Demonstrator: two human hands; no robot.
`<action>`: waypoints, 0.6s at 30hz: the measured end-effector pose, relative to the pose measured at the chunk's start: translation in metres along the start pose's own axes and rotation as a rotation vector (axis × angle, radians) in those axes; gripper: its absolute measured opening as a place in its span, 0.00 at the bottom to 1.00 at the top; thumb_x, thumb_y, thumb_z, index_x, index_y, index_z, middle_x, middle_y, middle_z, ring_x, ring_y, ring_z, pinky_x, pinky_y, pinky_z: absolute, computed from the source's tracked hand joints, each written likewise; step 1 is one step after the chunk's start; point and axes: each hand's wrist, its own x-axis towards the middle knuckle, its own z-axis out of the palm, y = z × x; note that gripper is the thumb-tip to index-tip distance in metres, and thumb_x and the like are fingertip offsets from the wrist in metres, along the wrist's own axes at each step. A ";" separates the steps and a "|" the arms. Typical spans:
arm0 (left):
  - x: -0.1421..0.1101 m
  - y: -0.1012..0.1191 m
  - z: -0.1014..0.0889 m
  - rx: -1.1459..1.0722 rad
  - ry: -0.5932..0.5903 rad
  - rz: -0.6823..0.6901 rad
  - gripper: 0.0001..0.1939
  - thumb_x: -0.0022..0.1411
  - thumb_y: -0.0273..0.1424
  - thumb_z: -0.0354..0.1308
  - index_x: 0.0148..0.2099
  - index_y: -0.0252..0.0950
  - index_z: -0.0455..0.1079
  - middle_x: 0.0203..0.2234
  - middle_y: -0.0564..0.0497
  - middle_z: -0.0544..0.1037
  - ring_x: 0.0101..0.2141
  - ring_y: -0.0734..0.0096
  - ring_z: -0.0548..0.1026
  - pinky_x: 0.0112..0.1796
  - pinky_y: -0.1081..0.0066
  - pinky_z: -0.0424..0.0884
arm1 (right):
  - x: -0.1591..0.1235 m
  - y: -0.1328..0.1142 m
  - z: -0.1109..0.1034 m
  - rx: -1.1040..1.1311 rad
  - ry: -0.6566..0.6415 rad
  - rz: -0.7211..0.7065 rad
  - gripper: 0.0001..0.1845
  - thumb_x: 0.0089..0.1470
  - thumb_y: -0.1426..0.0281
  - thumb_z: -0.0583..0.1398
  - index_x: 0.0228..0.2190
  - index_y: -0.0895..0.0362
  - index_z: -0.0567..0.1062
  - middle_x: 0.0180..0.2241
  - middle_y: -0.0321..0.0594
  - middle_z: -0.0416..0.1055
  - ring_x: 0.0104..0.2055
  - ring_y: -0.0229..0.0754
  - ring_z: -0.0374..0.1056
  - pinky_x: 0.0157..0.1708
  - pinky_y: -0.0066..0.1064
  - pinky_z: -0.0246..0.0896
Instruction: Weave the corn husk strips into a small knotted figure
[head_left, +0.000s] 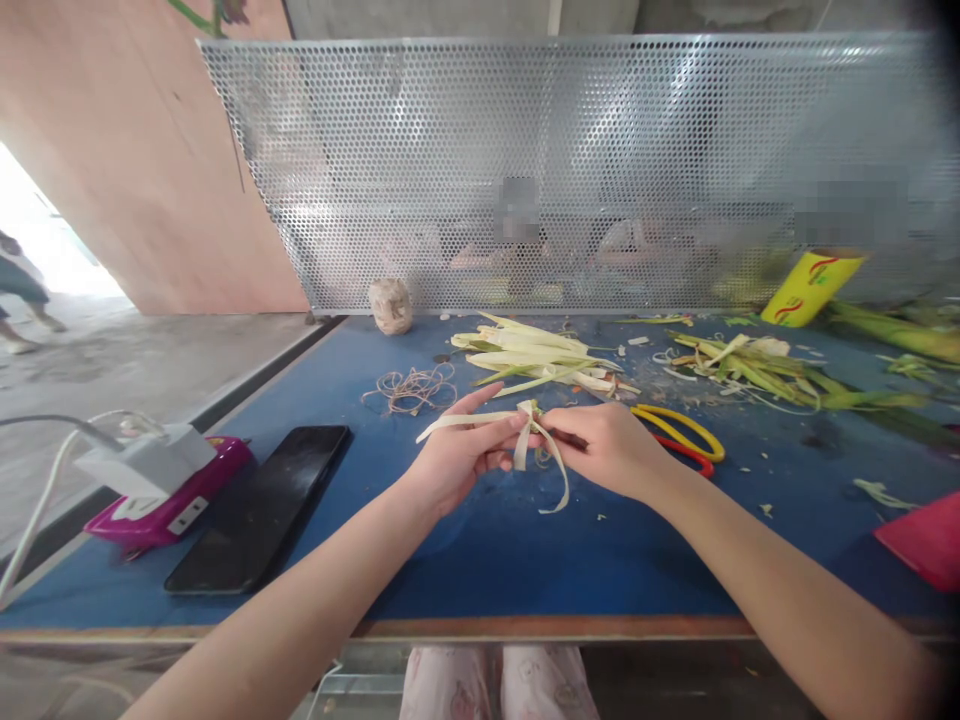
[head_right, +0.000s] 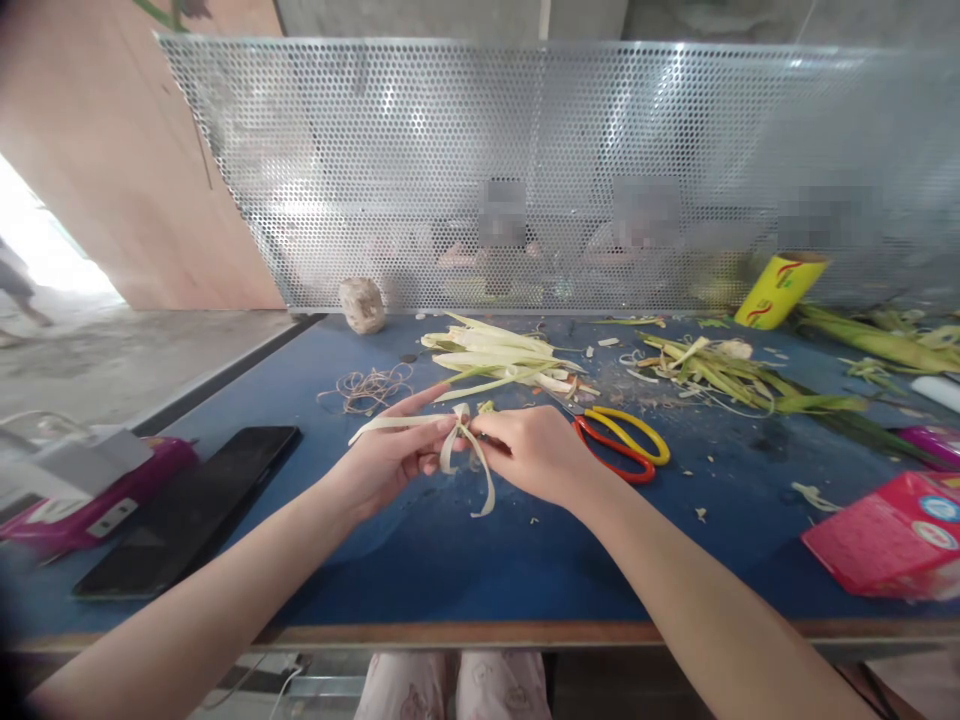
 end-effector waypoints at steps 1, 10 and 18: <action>0.000 0.000 0.001 -0.001 -0.003 0.003 0.40 0.50 0.22 0.62 0.62 0.32 0.48 0.27 0.44 0.80 0.25 0.70 0.77 0.19 0.79 0.65 | 0.000 0.000 0.000 -0.007 0.014 -0.013 0.14 0.55 0.68 0.54 0.20 0.57 0.69 0.17 0.33 0.67 0.18 0.32 0.59 0.20 0.25 0.46; -0.001 -0.002 0.005 0.055 0.077 0.109 0.36 0.47 0.21 0.64 0.57 0.30 0.55 0.27 0.47 0.79 0.23 0.72 0.76 0.15 0.81 0.61 | -0.001 0.003 0.003 -0.043 0.088 0.001 0.08 0.54 0.68 0.55 0.31 0.55 0.73 0.23 0.35 0.73 0.21 0.34 0.65 0.22 0.26 0.51; 0.000 -0.003 0.004 -0.005 0.108 0.120 0.30 0.49 0.21 0.62 0.54 0.29 0.56 0.24 0.53 0.75 0.19 0.77 0.73 0.18 0.78 0.66 | -0.004 -0.007 -0.006 0.002 0.228 -0.166 0.12 0.55 0.73 0.53 0.40 0.53 0.70 0.33 0.40 0.70 0.25 0.34 0.64 0.27 0.26 0.57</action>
